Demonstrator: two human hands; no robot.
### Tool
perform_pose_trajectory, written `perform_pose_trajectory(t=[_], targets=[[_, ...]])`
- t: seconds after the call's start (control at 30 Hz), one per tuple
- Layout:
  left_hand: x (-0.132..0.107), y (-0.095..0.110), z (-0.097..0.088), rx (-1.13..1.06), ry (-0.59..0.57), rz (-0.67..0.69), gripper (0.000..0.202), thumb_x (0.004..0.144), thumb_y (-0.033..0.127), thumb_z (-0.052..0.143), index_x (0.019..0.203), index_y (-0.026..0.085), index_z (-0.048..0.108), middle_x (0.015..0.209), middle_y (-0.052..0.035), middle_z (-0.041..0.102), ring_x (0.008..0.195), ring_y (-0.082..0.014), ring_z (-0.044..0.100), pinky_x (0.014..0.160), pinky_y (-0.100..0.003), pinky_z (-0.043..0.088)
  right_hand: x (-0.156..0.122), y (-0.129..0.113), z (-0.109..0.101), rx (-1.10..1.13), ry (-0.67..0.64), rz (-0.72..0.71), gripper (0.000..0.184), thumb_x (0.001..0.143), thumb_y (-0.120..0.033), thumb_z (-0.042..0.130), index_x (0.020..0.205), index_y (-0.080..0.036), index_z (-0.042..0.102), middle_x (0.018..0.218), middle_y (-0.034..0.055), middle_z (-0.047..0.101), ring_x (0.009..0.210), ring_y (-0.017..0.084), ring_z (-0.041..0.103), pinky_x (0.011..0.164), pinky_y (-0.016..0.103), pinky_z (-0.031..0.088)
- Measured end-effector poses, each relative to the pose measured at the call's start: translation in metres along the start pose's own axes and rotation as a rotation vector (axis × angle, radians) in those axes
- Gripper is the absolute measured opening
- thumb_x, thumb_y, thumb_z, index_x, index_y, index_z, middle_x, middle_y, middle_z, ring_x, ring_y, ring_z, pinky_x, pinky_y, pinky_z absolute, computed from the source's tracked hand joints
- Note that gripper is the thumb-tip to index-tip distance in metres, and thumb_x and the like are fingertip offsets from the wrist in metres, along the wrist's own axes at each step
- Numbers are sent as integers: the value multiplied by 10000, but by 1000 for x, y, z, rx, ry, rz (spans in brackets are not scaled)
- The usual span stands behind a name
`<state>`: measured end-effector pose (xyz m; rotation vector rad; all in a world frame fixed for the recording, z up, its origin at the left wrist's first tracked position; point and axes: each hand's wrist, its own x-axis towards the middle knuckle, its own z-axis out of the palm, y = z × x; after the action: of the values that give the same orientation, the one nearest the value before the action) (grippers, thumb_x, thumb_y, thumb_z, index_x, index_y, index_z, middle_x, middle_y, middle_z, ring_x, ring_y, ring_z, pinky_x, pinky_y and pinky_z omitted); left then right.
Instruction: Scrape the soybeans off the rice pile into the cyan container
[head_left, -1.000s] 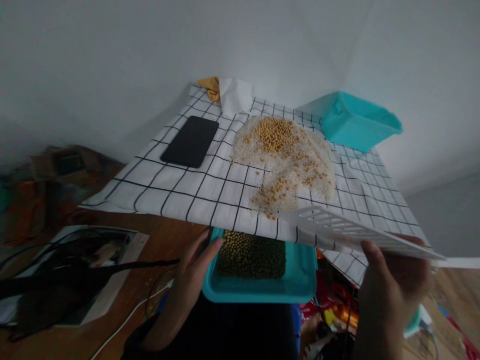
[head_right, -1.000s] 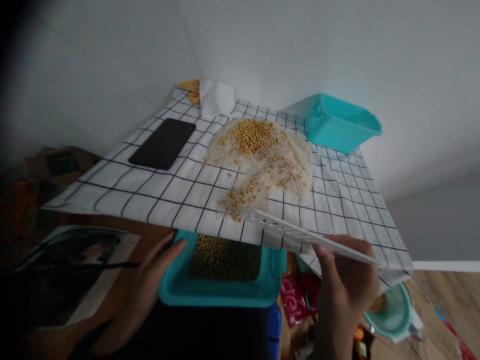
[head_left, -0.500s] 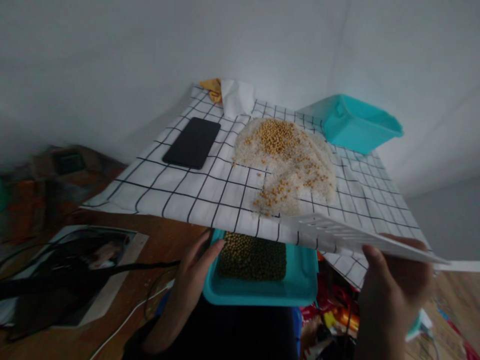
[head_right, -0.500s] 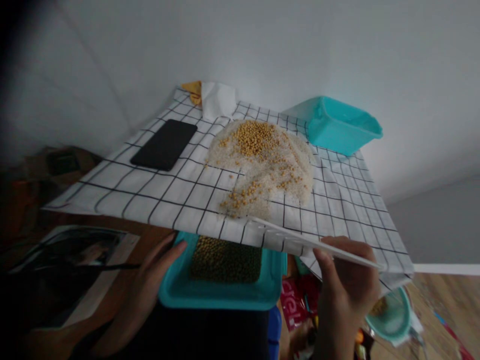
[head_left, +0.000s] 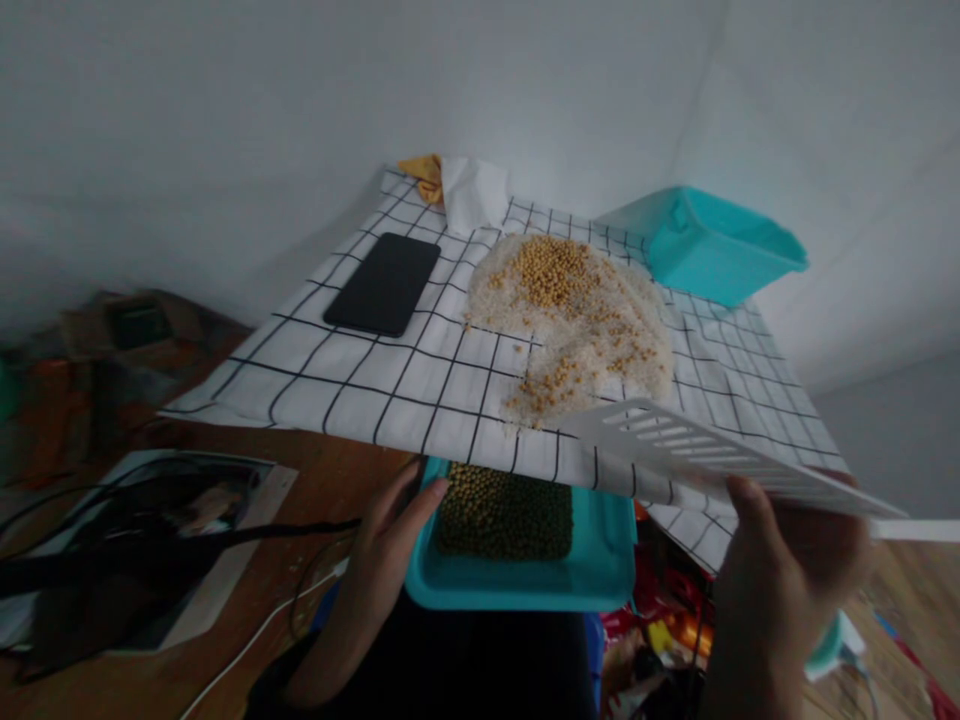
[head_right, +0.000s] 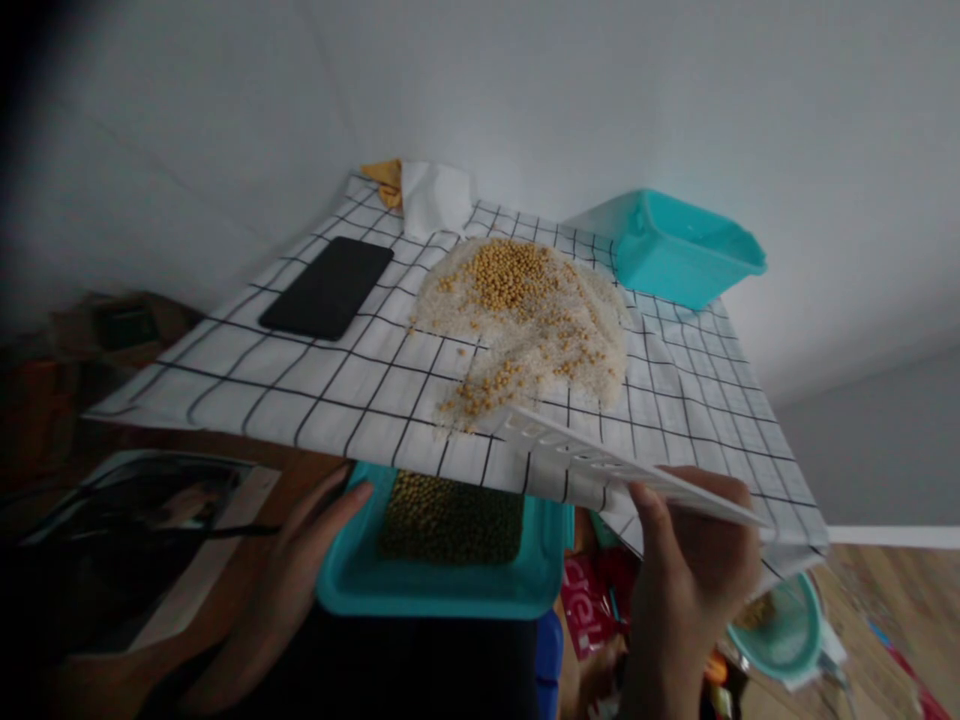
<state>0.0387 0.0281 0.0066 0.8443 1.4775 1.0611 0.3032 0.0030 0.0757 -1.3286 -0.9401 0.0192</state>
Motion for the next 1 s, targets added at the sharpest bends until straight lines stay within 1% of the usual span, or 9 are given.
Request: perform_pose_trajectory(t=[0.1,0.17,0.27,0.43,0.6,0.73,0.87,1.0], targets=[[0,-1,0,12,42,-27,425,709,488,698,1040,224,735,1203,-42,752,1223,-273,631,1084,-341,436,0,-5,3,-15,-30,3,293,670,-328,850,783,-180,624,749,-10,594,693,145,561,617,272,426],[0,-1,0,15,50,-21,422,711,483,692,1046,230,735,1209,-38,750,1232,-268,626,1088,-339,434,1,-6,4,-14,-44,-3,288,670,-335,847,771,-184,623,739,-12,588,689,145,556,618,273,425],[-1,0,0,16,47,-6,413,710,485,686,1035,235,737,1189,-37,757,1219,-270,635,1081,-341,441,2,-4,2,-17,-66,-19,284,663,-334,847,743,-188,618,715,-16,589,674,144,547,616,273,421],[-2,3,2,35,75,-34,400,700,485,690,1006,232,740,1144,-52,769,1162,-285,668,1035,-355,483,3,1,-1,35,-83,-54,299,643,-319,859,714,-188,600,726,-12,619,668,142,551,628,279,419],[-3,5,3,20,33,16,363,729,460,665,1004,235,739,1129,-46,774,1154,-270,673,1038,-340,480,5,1,3,47,-57,-71,251,660,-258,853,743,-180,630,726,-28,591,670,127,543,638,270,400],[-4,7,3,26,72,-38,374,714,448,687,1016,232,736,1162,-47,766,1192,-280,654,1054,-356,472,5,-1,4,2,-77,-37,253,673,-294,842,756,-193,625,730,-33,575,680,137,534,640,276,397],[-4,9,3,8,34,0,354,717,441,682,996,233,743,1147,-42,772,1177,-276,662,1052,-346,471,5,-2,2,-40,-85,-29,258,686,-334,829,756,-196,623,721,-34,568,681,140,523,637,274,396],[-5,9,3,5,47,-8,355,720,454,691,996,237,744,1161,-38,768,1193,-275,650,1062,-340,458,6,-1,3,-1,-76,-50,281,663,-323,855,747,-181,628,714,-32,552,673,131,520,633,266,390]])
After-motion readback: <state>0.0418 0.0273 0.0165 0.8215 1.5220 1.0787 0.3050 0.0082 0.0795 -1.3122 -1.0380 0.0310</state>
